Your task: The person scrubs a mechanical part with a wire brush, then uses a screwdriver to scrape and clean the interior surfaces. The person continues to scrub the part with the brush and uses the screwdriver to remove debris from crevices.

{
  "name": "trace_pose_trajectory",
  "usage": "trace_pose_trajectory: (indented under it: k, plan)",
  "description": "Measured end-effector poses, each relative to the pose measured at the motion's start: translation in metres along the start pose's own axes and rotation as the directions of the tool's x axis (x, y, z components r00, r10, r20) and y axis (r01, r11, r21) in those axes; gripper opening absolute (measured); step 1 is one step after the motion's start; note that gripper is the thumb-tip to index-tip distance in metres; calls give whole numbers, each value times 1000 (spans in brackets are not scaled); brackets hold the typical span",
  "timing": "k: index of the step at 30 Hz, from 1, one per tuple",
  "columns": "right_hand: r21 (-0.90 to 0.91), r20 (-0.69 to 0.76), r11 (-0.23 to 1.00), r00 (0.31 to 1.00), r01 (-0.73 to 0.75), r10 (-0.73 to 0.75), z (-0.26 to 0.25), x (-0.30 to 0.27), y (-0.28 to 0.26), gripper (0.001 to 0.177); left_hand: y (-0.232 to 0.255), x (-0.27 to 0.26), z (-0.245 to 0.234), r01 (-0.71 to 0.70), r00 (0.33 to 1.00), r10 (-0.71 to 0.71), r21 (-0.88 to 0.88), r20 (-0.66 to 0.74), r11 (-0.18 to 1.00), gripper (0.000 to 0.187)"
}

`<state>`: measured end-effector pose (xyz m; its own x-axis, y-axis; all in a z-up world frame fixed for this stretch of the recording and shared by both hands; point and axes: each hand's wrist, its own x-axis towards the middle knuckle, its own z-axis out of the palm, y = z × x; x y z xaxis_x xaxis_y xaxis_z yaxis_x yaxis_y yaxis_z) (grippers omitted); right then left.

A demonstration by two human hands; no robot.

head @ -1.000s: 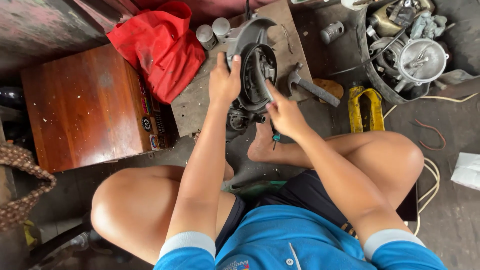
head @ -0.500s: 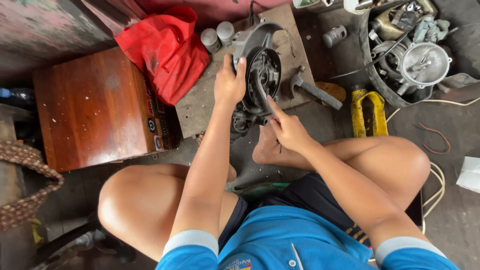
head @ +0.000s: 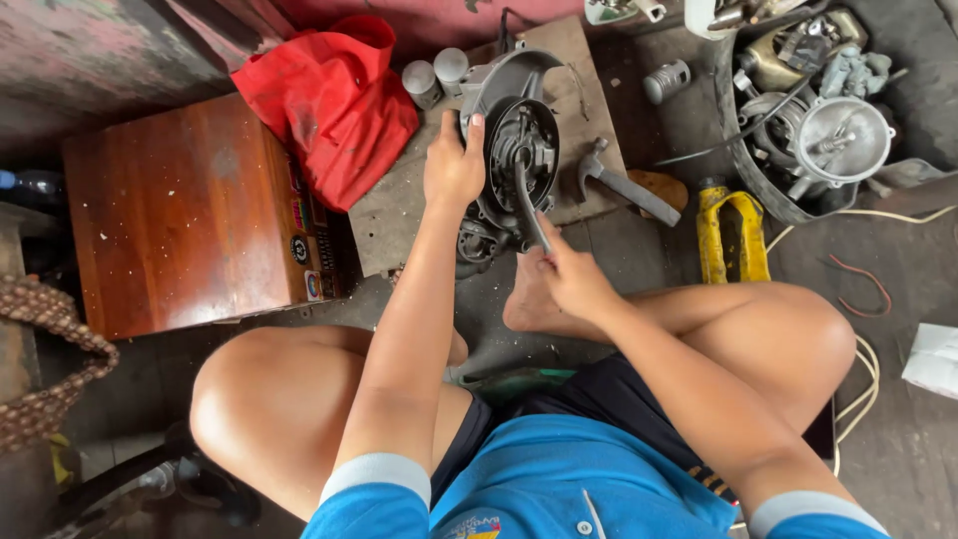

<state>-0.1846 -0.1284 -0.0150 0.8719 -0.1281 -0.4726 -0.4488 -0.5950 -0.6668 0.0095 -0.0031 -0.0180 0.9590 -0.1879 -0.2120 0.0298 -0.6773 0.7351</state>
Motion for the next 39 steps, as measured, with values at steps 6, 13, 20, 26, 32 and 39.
trace_pose_trajectory:
  k: [6, 13, 20, 26, 32, 39]
  plan:
    - [-48, -284, 926, 884, 374, -371, -20, 44, 18, 64, 7, 0, -6, 15, 1000, -15, -3, -9, 1000, 77]
    - [-101, -171, 941, 926, 323, -336, -5, 14, 25, 68, 2, 3, -3, 24, 1000, -24, -14, 8, 1000, 83]
    - [71, -261, 987, 957, 145, -122, -23, 29, -16, 66, 14, -8, 5, -13, 1000, 13, 32, 5, 999, 72]
    - [41, -175, 995, 981, 90, -82, -23, -11, -19, 67, 20, -10, 14, -33, 999, 33, 98, -3, 995, 65]
    - [139, -275, 988, 961, 68, -27, -25, 10, -25, 64, 27, -18, 20, -117, 993, 118, 118, 3, 986, 63]
    - [-14, -30, 1000, 999, -23, 22, -40, -36, -15, 55, 21, -17, -3, -83, 996, 82, 21, 15, 996, 65]
